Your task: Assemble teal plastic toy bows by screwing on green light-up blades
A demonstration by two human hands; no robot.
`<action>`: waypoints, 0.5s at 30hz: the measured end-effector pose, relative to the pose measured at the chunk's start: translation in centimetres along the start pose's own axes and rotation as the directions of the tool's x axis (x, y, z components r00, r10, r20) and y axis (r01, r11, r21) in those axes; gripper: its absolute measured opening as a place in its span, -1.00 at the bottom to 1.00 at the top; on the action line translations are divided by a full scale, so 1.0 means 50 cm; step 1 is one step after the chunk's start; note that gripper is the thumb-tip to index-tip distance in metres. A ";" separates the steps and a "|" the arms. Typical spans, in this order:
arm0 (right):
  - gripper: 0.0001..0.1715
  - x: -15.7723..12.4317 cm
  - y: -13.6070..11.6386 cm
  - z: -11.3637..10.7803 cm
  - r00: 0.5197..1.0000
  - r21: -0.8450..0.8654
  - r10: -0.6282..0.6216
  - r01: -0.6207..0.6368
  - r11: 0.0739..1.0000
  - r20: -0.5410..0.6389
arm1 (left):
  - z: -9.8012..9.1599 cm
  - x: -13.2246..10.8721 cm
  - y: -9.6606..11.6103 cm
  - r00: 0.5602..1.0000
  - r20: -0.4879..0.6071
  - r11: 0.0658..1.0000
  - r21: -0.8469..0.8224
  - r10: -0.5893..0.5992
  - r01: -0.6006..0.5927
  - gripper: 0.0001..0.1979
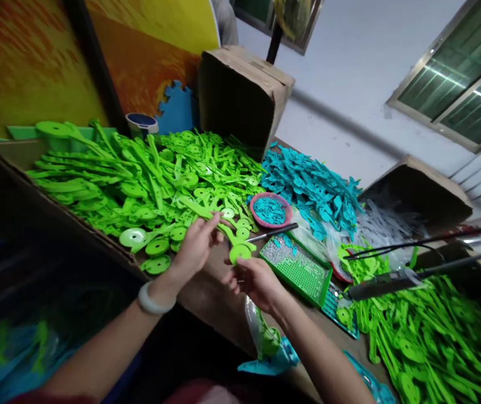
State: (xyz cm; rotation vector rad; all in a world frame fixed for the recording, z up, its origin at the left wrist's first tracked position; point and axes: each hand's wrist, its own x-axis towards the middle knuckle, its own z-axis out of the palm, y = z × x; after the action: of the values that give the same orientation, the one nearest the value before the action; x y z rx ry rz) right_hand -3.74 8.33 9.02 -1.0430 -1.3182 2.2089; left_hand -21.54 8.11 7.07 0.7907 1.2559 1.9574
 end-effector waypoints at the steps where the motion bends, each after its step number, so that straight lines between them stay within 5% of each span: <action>1: -0.47 -0.001 -0.002 0.000 1.000 -0.095 -0.020 0.020 0.995 -0.005 | -0.001 0.031 0.011 0.999 -0.052 1.000 -0.011 0.011 -0.012 -0.55; 4: -0.43 0.030 -0.046 -0.019 0.978 -0.430 -0.195 0.148 0.891 -0.068 | -0.011 0.109 0.052 0.979 -0.197 0.997 -0.051 0.053 -0.064 -0.62; 7: -0.62 0.108 -0.121 -0.048 0.918 -0.625 -0.368 0.201 0.754 -0.148 | -0.024 0.101 0.073 0.972 -0.228 0.994 -0.089 0.048 -0.070 -0.64; 11: -0.74 0.263 -0.228 -0.068 0.807 -0.880 -0.562 0.122 0.459 -0.181 | -0.050 -0.068 0.003 0.948 -0.295 0.990 -0.028 0.123 -0.137 -0.61; 13: -0.75 0.343 -0.268 -0.064 0.781 -0.958 -0.608 0.043 0.282 -0.144 | -0.070 -0.160 -0.063 0.949 -0.128 0.928 0.284 0.288 -0.243 -0.48; 15: -0.67 0.414 -0.291 -0.053 0.799 -0.995 -0.597 -0.010 0.102 -0.070 | -0.093 -0.218 -0.122 0.864 0.161 0.718 0.495 0.478 -0.489 -0.54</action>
State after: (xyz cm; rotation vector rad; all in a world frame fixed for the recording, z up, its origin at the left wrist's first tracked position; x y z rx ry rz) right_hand -16.31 30.19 12.38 -1.3224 -2.4480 0.3611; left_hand -17.42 -1.10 -1.66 1.5499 1.7359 1.9927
